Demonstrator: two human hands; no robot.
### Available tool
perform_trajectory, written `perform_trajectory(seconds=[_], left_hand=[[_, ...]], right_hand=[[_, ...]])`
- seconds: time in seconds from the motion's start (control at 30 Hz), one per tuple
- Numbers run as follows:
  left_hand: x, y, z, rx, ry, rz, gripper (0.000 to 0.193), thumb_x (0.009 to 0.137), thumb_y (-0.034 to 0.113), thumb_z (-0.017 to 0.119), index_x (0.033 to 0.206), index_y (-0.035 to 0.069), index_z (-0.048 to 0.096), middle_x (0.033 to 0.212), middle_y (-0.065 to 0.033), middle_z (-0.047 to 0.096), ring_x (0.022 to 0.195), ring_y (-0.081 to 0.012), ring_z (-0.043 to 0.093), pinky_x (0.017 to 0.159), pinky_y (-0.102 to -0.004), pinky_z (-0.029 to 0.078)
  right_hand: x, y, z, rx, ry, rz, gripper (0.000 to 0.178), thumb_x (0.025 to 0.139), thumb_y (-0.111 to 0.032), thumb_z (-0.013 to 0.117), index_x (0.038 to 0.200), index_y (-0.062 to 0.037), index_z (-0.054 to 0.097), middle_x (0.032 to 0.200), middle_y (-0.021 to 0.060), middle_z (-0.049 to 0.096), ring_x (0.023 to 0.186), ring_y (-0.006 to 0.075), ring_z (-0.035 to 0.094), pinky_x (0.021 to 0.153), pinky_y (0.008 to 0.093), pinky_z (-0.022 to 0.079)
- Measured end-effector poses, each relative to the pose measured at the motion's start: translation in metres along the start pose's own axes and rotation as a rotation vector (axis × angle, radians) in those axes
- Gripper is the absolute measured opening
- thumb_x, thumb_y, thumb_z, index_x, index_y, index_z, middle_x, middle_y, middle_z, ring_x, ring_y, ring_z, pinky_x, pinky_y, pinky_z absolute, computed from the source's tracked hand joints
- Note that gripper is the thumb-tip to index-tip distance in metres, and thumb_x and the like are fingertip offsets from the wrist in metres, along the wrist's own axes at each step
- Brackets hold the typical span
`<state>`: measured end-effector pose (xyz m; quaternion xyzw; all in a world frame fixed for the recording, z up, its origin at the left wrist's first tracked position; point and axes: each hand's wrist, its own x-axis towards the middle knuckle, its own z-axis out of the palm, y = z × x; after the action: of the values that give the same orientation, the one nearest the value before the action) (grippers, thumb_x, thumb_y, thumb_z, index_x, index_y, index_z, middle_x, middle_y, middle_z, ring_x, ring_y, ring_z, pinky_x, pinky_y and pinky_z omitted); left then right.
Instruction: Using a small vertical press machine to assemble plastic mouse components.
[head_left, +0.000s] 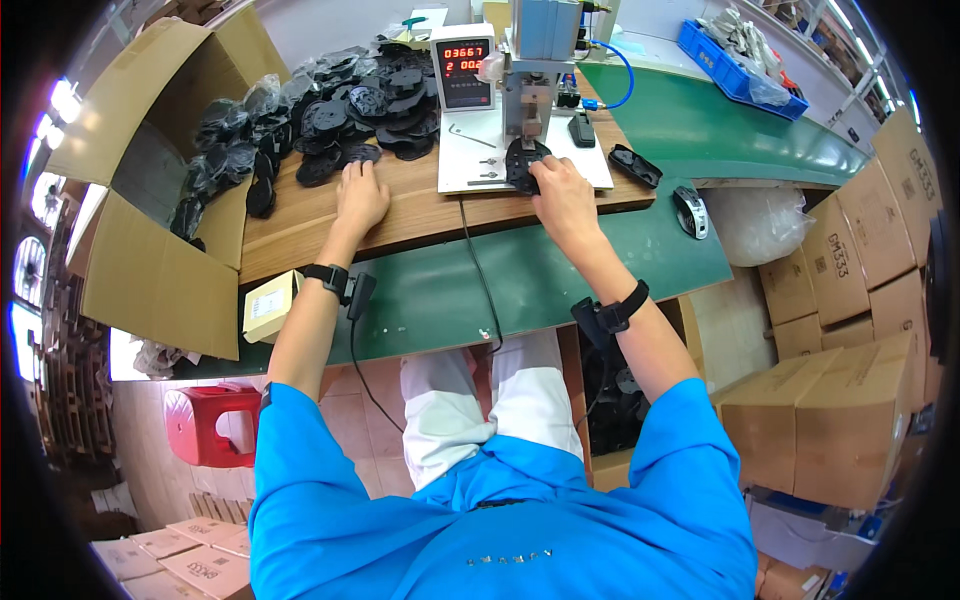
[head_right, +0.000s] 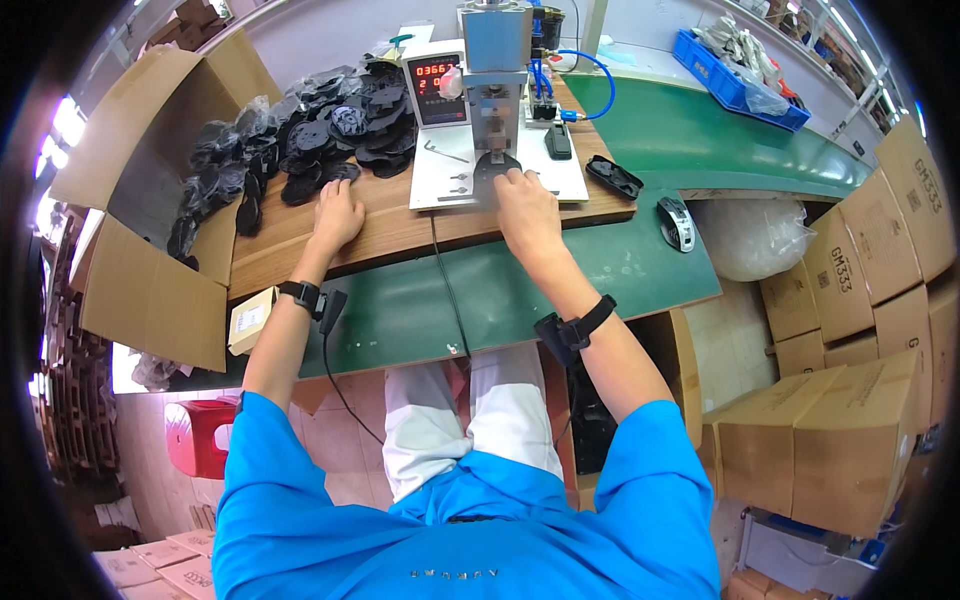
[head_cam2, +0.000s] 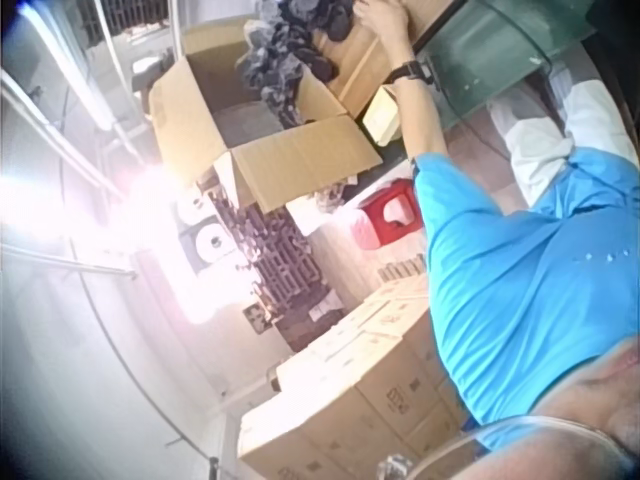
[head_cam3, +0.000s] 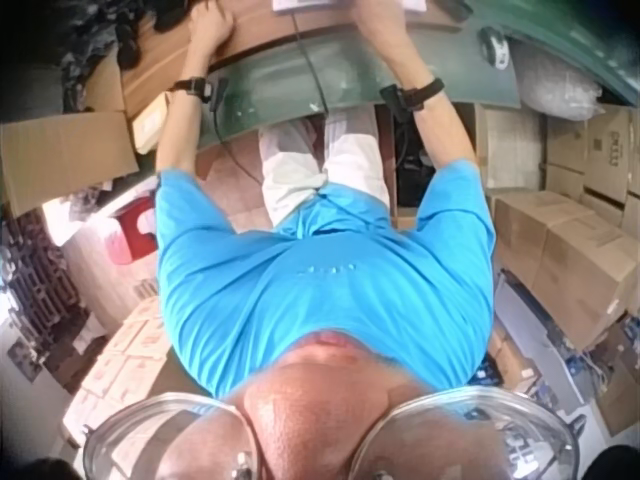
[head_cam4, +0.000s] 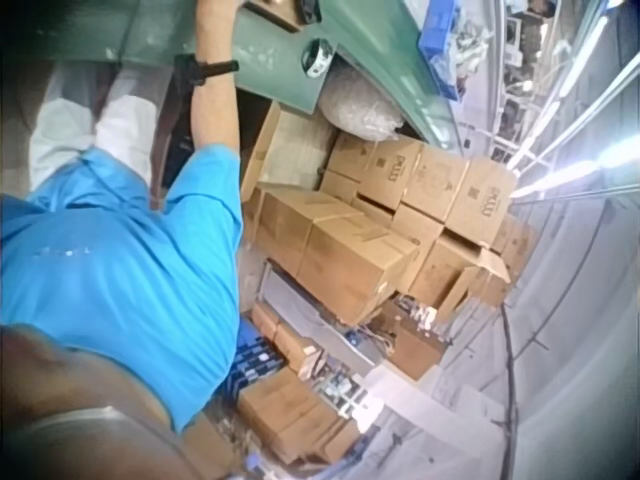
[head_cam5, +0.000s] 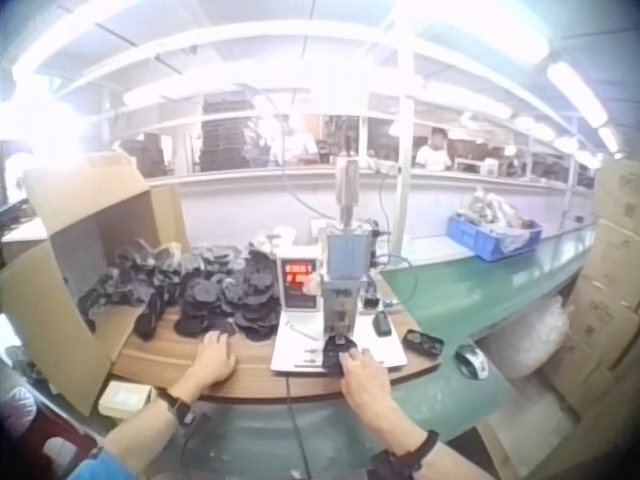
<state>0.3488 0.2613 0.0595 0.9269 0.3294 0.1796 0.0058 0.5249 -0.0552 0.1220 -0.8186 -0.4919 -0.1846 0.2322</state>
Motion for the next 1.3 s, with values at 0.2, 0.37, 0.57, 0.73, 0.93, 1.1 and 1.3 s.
perform_trajectory(seconds=[0.2, 0.37, 0.57, 0.73, 0.93, 1.1, 1.3], left_hand=[[-0.025, 0.020, -0.020, -0.115, -0.081, 0.098, 0.048, 0.088, 0.017, 0.065, 0.131, -0.001, 0.055, 0.131, -0.0263, 0.054, 0.131, -0.0425, 0.050, 0.107, -0.0550, 0.043], [-0.041, -0.008, -0.012, -0.073, 0.005, 0.191, 0.041, 0.092, 0.019, 0.065, 0.128, 0.000, 0.057, 0.133, -0.0250, 0.054, 0.131, -0.0436, 0.050, 0.110, -0.0629, 0.038], [-0.047, -0.003, -0.036, -0.257, -0.005, 0.333, 0.035, 0.091, 0.025, 0.073, 0.110, 0.002, 0.056, 0.125, -0.0211, 0.056, 0.124, -0.0424, 0.054, 0.104, -0.0566, 0.045], [-0.053, 0.024, -0.066, -0.253, -0.180, 0.145, 0.037, 0.086, 0.018, 0.079, 0.108, 0.004, 0.053, 0.118, -0.0181, 0.056, 0.114, -0.0426, 0.057, 0.096, -0.0488, 0.049], [-0.067, 0.022, -0.061, -0.358, -0.040, 0.504, 0.043, 0.085, 0.001, 0.071, 0.124, 0.002, 0.053, 0.142, -0.0206, 0.051, 0.130, -0.0405, 0.053, 0.106, -0.0464, 0.048], [-0.083, 0.030, -0.066, -0.271, -0.088, 0.527, 0.056, 0.084, 0.008, 0.075, 0.135, 0.003, 0.052, 0.145, -0.0195, 0.050, 0.133, -0.0382, 0.052, 0.110, -0.0469, 0.044], [-0.094, 0.049, -0.081, -0.273, -0.213, 0.435, 0.057, 0.080, 0.015, 0.082, 0.130, 0.004, 0.057, 0.132, -0.0156, 0.056, 0.123, -0.0374, 0.055, 0.104, -0.0475, 0.046]], right_hand=[[-0.005, 0.010, 0.000, -0.010, 0.012, 0.002, 0.019, 0.078, 0.004, 0.066, 0.095, -0.0025, 0.065, 0.101, 0.0116, 0.064, 0.102, 0.0340, 0.063, 0.083, 0.0468, 0.058], [0.000, 0.000, 0.001, 0.010, 0.030, -0.011, 0.018, 0.078, 0.005, 0.064, 0.094, -0.0022, 0.065, 0.100, 0.0120, 0.064, 0.100, 0.0343, 0.064, 0.081, 0.0466, 0.059], [-0.001, 0.002, 0.001, -0.012, 0.044, -0.008, 0.015, 0.081, 0.005, 0.062, 0.093, -0.0019, 0.066, 0.098, 0.0122, 0.065, 0.099, 0.0338, 0.065, 0.079, 0.0461, 0.059], [-0.002, 0.006, 0.003, -0.037, 0.043, -0.008, 0.013, 0.083, 0.003, 0.061, 0.094, -0.0022, 0.067, 0.099, 0.0118, 0.065, 0.099, 0.0333, 0.065, 0.079, 0.0453, 0.059], [0.001, 0.003, 0.002, -0.012, -0.056, 0.044, 0.035, 0.074, 0.001, 0.076, 0.108, -0.0046, 0.068, 0.105, 0.0097, 0.065, 0.106, 0.0329, 0.063, 0.087, 0.0464, 0.057], [0.000, 0.001, 0.000, -0.026, -0.063, 0.040, 0.034, 0.075, 0.000, 0.075, 0.108, -0.0051, 0.068, 0.108, 0.0090, 0.065, 0.107, 0.0326, 0.063, 0.088, 0.0470, 0.057], [-0.002, 0.002, 0.001, -0.046, 0.022, -0.004, 0.011, 0.086, 0.000, 0.061, 0.094, -0.0017, 0.067, 0.100, 0.0119, 0.067, 0.099, 0.0328, 0.067, 0.080, 0.0436, 0.061]])
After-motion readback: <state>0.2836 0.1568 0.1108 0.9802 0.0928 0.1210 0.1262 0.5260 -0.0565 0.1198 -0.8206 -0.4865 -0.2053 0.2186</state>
